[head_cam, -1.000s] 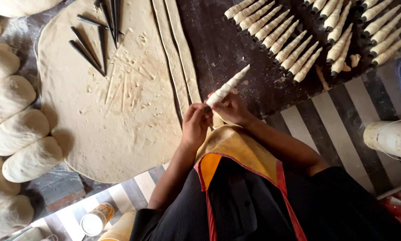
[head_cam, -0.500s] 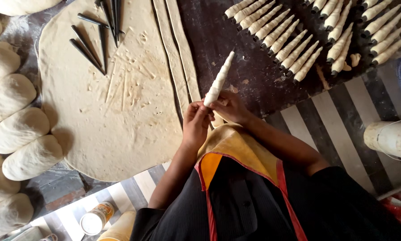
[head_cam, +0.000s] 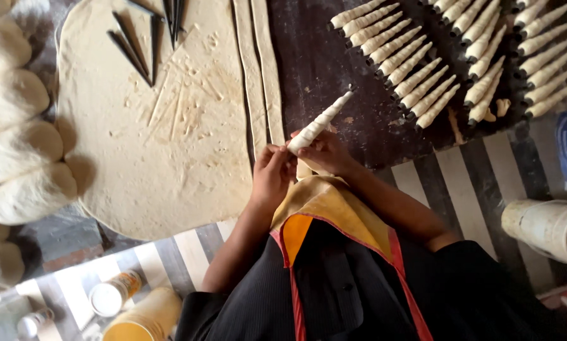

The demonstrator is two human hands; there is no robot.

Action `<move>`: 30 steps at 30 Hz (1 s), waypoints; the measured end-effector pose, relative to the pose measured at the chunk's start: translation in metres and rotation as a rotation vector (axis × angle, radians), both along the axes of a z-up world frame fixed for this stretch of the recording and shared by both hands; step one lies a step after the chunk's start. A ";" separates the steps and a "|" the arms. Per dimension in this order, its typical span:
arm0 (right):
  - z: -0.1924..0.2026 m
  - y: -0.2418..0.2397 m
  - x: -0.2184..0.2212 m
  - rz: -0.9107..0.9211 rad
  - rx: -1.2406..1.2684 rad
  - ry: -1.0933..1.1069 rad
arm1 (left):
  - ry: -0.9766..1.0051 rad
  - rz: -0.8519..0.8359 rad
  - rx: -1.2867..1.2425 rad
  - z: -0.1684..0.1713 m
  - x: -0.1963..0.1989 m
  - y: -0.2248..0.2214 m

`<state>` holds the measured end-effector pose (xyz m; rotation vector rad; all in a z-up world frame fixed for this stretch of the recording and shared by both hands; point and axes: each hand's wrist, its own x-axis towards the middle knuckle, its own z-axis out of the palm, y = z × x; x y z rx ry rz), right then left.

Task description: The person wraps strips of dough spirally around black conical baking molds by hand and places the finished dough-covered molds in rows on the floured table alongside previously completed ones. They repeatedly take a dough strip, press it onto a mold, rotate and wrap it, then set it with the growing batch.

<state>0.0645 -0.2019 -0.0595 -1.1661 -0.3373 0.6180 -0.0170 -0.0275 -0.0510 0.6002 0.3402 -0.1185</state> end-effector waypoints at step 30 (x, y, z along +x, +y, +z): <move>0.021 -0.076 0.047 0.390 -0.087 -0.077 | -0.118 0.300 1.318 0.080 -0.001 -0.106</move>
